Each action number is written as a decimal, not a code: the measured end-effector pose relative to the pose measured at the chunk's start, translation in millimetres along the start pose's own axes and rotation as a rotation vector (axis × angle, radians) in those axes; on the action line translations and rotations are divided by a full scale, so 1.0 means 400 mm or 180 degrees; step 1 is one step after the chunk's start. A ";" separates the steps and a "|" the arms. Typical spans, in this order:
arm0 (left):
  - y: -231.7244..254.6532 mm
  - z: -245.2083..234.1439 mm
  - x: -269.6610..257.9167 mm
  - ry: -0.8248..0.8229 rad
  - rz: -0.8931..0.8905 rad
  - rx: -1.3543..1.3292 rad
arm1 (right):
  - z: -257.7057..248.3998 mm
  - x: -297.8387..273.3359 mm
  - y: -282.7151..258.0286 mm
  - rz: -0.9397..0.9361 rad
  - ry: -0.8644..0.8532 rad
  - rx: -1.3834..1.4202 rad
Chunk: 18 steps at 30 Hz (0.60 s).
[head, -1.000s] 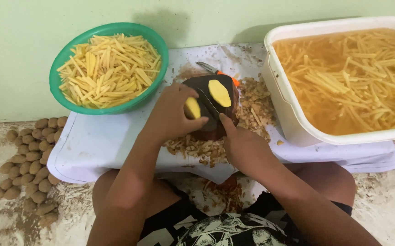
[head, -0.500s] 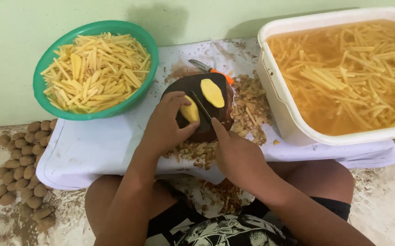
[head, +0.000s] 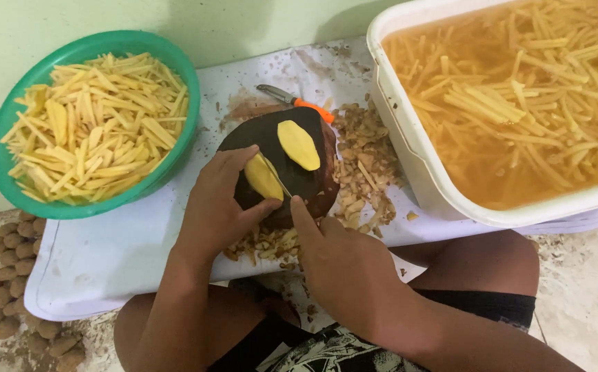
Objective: Slicing peeled potatoes into thin strips for french fries using a knife on a cutting block.
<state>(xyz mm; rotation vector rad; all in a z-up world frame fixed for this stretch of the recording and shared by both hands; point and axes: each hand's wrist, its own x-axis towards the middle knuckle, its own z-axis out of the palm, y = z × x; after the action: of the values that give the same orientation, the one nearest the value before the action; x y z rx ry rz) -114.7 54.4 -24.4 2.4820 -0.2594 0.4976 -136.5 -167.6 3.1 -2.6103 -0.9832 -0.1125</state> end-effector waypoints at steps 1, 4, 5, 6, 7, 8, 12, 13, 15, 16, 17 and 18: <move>0.000 -0.002 0.002 -0.0017 0.0001 -0.0006 | 0.001 0.000 0.001 0.0016 -0.0006 0.0006; 0.000 -0.001 0.008 -0.0109 -0.0041 0.0004 | 0.005 0.000 0.004 -0.0113 0.0079 -0.0265; -0.002 0.001 0.008 -0.0079 -0.0041 0.0016 | 0.008 0.001 0.006 -0.0066 -0.0004 -0.0232; -0.004 0.002 0.008 -0.0049 -0.0040 0.0028 | 0.010 0.002 0.007 -0.0020 -0.0087 -0.0199; -0.004 0.002 0.010 -0.0070 -0.0044 0.0014 | 0.008 0.002 0.008 0.0000 -0.0103 -0.0196; -0.005 0.001 0.011 -0.0094 -0.0047 0.0073 | 0.006 0.003 0.009 0.0058 -0.0160 -0.0130; -0.012 0.000 0.012 -0.0116 -0.0044 0.0236 | 0.001 0.006 0.012 0.0172 -0.0304 -0.0040; -0.012 0.000 0.015 -0.0117 -0.0046 0.0230 | 0.000 0.005 0.013 0.0175 -0.0309 -0.0043; -0.011 0.000 0.014 -0.0157 -0.0124 0.0225 | 0.001 0.001 0.012 0.0093 0.0038 -0.0024; -0.012 0.001 0.014 -0.0169 -0.0138 0.0214 | 0.003 0.000 0.011 0.0098 0.0018 -0.0021; -0.013 0.000 0.014 -0.0142 -0.0079 0.0186 | 0.006 0.000 0.011 0.0050 0.0103 -0.0130; -0.013 -0.001 0.015 -0.0116 -0.0020 0.0157 | 0.008 -0.001 0.010 0.0001 0.0188 -0.0239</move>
<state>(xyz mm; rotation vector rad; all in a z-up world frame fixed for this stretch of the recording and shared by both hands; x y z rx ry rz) -108.1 58.4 -24.2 2.5409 -0.2567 0.4618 -134.2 -169.6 -1.2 -2.6585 -0.9758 -0.2294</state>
